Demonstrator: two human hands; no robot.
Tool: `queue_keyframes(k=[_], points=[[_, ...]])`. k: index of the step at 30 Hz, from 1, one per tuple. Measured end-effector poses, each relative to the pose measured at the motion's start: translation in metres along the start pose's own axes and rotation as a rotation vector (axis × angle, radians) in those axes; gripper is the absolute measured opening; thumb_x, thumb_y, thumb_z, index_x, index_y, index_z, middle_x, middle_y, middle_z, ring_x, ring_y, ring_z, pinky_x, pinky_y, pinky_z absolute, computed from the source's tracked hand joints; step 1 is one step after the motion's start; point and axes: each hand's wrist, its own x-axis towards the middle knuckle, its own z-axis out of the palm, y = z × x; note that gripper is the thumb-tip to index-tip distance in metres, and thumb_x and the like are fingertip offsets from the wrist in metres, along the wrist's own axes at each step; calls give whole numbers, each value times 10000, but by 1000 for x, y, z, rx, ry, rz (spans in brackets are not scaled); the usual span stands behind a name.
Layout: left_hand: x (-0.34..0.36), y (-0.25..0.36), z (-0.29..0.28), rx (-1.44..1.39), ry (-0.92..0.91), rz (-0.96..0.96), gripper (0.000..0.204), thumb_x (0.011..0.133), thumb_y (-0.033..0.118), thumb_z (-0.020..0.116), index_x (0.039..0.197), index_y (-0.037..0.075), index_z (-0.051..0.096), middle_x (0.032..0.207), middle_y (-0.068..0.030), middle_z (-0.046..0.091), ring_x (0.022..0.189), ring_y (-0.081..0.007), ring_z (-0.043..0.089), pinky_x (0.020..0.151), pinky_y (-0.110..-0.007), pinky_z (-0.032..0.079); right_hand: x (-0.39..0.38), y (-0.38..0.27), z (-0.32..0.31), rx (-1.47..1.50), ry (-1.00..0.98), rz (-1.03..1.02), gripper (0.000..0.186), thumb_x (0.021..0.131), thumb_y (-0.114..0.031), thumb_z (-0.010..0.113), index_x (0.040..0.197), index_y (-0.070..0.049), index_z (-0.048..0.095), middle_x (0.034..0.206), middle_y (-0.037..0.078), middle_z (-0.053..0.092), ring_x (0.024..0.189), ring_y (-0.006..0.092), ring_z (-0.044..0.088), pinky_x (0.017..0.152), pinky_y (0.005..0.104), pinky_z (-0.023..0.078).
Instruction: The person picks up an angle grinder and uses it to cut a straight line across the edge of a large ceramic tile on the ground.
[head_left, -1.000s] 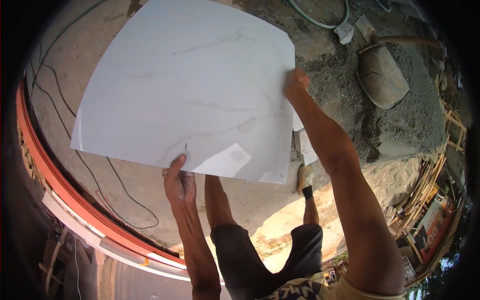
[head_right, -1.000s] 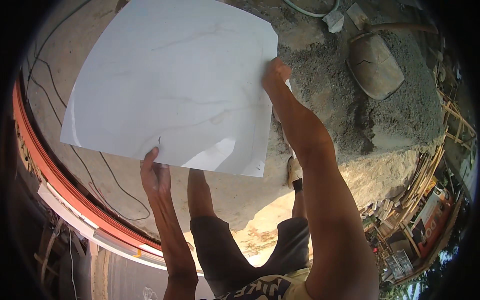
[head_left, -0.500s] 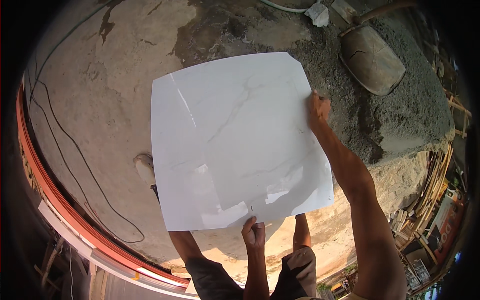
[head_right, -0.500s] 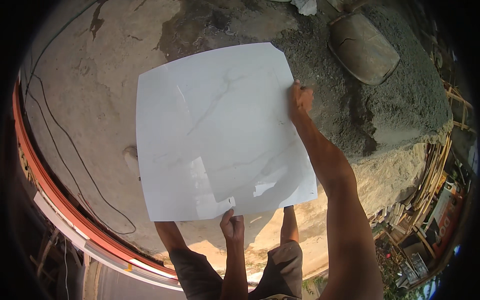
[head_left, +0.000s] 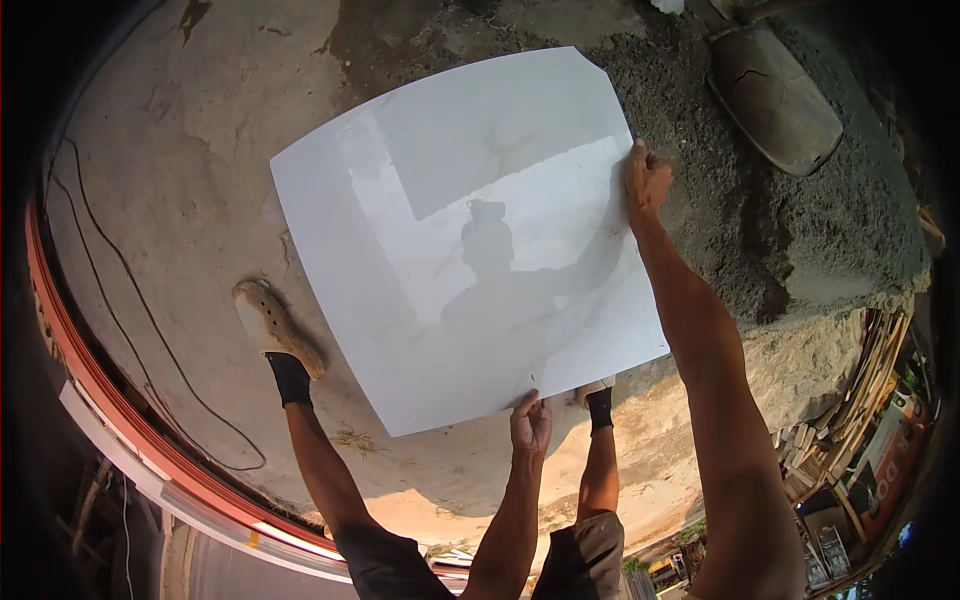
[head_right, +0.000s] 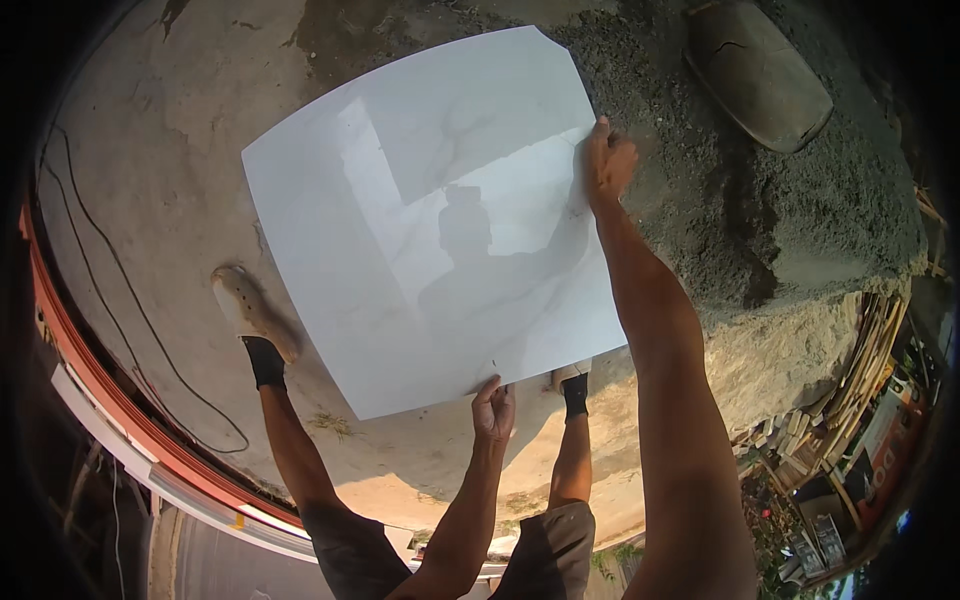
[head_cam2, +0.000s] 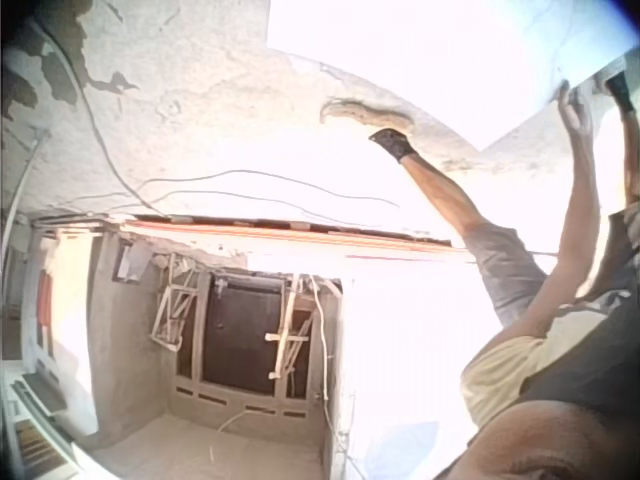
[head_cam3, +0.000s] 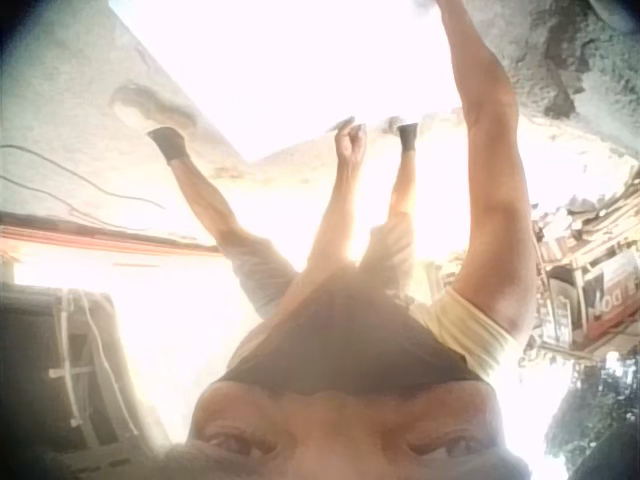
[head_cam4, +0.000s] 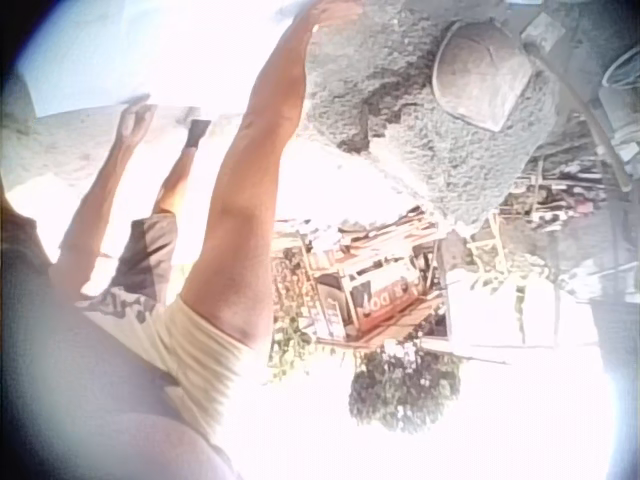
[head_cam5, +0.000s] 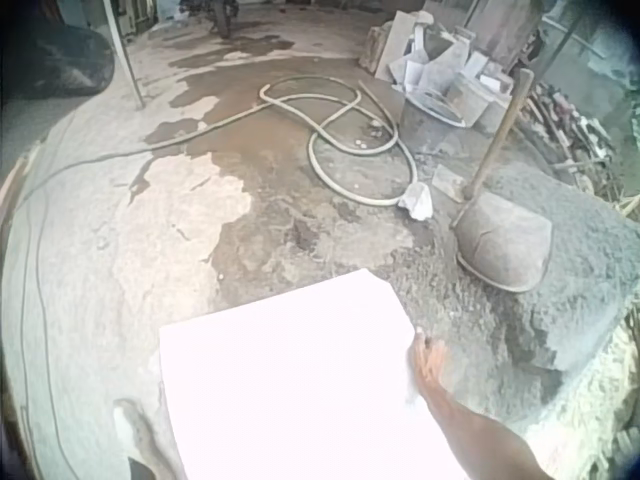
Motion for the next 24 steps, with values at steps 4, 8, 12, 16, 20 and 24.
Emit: queue_keyframes(k=[4,8,12,16,20,24], points=[[28,18,-5,17,53,37,403,830,-158,556,1207,-18,551,1274,-158,594,1252,-292,526,1147,-441,387,-12,-2,20,37,36,29,619,906,-478,554,813,126,653,747,304,631,690,381,625,707,502,463],[45,19,1,107,128,56,362,842,-97,573,1196,-27,538,1277,-155,579,1272,-309,506,1158,-470,374,-8,19,29,82,85,-18,604,904,-464,588,768,123,622,688,228,605,661,295,565,680,470,455],[54,23,4,178,120,56,366,839,-20,607,1191,-49,511,1295,-158,545,1310,-329,469,1179,-475,349,-8,24,33,134,98,-19,570,902,-421,579,824,139,649,731,281,647,680,341,626,711,496,470],[54,34,15,232,112,12,432,829,10,626,1226,-67,473,1312,-178,517,1330,-339,446,1190,-489,329,-5,31,40,145,117,-27,567,904,-417,584,811,140,641,712,270,641,663,330,603,707,489,469],[35,52,16,325,200,-83,488,858,125,681,1243,-83,464,1315,-219,507,1299,-344,478,1141,-486,392,-12,25,44,180,59,17,545,904,-408,593,818,129,634,720,233,643,676,283,582,707,472,467],[-2,81,30,1228,617,394,639,892,470,707,1224,-34,498,1154,-139,500,997,-221,546,838,-367,491,-6,35,22,202,-61,68,558,897,-488,631,786,56,586,754,117,582,735,201,488,723,400,443]])
